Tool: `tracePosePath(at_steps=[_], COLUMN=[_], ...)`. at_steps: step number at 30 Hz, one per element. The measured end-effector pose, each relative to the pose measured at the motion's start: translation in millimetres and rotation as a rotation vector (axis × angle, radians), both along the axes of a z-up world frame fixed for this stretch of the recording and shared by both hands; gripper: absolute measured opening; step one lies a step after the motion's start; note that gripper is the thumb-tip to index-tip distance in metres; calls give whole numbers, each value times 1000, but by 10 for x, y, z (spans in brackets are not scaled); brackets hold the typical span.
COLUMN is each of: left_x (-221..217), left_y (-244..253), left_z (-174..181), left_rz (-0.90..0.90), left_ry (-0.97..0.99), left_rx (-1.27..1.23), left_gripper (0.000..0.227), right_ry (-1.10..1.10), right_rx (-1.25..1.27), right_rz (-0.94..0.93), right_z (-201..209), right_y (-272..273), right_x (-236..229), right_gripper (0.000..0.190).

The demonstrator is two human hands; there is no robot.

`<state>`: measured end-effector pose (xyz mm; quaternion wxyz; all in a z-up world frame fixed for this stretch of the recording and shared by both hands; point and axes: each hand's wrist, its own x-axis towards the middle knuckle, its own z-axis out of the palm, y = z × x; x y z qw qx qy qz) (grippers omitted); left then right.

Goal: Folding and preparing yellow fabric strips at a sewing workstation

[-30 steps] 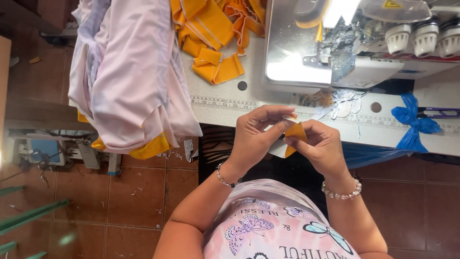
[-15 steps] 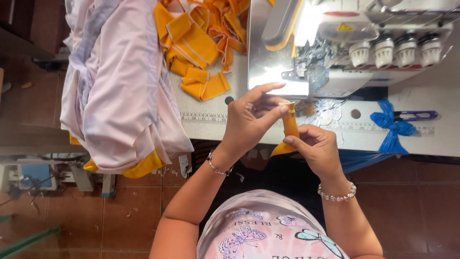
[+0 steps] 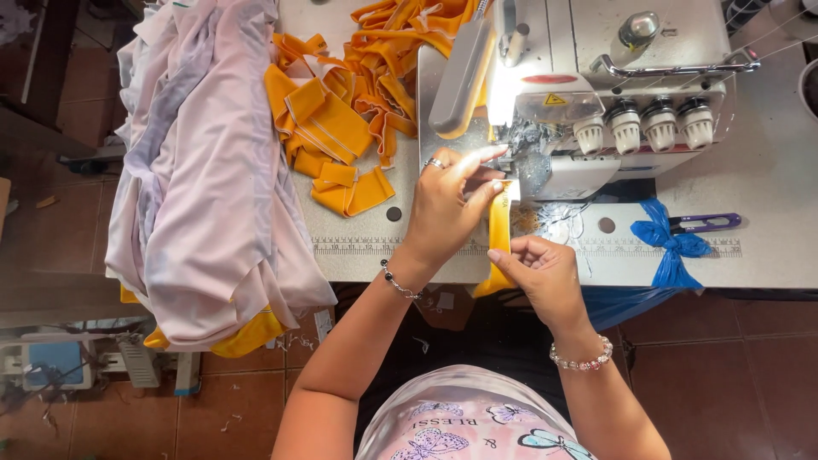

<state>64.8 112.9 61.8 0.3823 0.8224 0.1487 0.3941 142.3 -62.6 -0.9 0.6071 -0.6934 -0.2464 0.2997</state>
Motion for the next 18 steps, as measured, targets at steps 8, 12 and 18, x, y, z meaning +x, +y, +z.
tracePosePath(at_steps=[8, 12, 18], left_x=[20, 52, 16], left_y=[23, -9, -70], left_z=[-86, -45, -175], left_rz=[180, 334, 363], left_ry=[8, -51, 14], left_rx=[338, 665, 712], left_gripper=[39, 12, 29], right_ry=[2, -64, -68], right_rx=[-2, 64, 114], right_rz=[-2, -52, -77], right_z=[43, 155, 99], right_y=[37, 75, 60], right_x=[10, 17, 92], right_gripper=[17, 14, 12])
